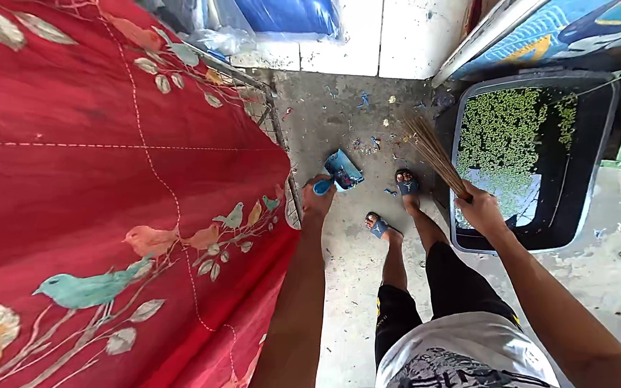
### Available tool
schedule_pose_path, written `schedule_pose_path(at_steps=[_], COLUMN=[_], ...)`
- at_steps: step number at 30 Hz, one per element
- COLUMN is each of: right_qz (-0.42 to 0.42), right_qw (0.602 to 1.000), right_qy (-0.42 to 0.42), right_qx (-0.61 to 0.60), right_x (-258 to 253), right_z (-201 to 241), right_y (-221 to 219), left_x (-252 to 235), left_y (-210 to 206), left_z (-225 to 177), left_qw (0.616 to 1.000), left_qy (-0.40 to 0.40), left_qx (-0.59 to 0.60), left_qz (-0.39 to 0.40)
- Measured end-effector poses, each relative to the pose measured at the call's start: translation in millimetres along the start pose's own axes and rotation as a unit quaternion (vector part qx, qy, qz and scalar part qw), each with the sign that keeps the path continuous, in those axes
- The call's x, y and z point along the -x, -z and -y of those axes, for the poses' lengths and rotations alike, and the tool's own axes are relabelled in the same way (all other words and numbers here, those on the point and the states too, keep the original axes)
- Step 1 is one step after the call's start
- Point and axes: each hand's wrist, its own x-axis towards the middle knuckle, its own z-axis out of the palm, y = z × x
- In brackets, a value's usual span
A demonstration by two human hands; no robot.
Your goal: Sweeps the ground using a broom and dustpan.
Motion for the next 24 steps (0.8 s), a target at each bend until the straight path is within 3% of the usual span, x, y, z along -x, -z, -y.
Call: schedule_pose_path(at_steps=[10, 16, 19, 21, 24], right_qz=[-0.044, 0.069, 0.182, 0.213, 0.239], right_qw=[0.992, 0.986, 0.979, 0.977, 0.969], right_qy=[-0.093, -0.131, -0.085, -0.023, 0.042], right_qx=[-0.069, -0.078, -0.031, -0.018, -0.041], right_x=[-23, -28, -18, -2, 27], right_z=[10, 40, 58, 61, 60], right_y=[-61, -123, -148, -171, -168], left_x=[-115, -146, -160, -165, -164], left_y=[-12, -41, -55, -62, -67], left_z=[-76, -131, -142, -142, -144], left_qw=[0.982, 0.965, 0.961, 0.961, 0.962], left_qy=[-0.009, 0.009, 0.011, 0.003, -0.008], left_qx=[-0.168, -0.234, -0.247, -0.246, -0.243], left_qz=[0.088, 0.118, 0.126, 0.127, 0.126])
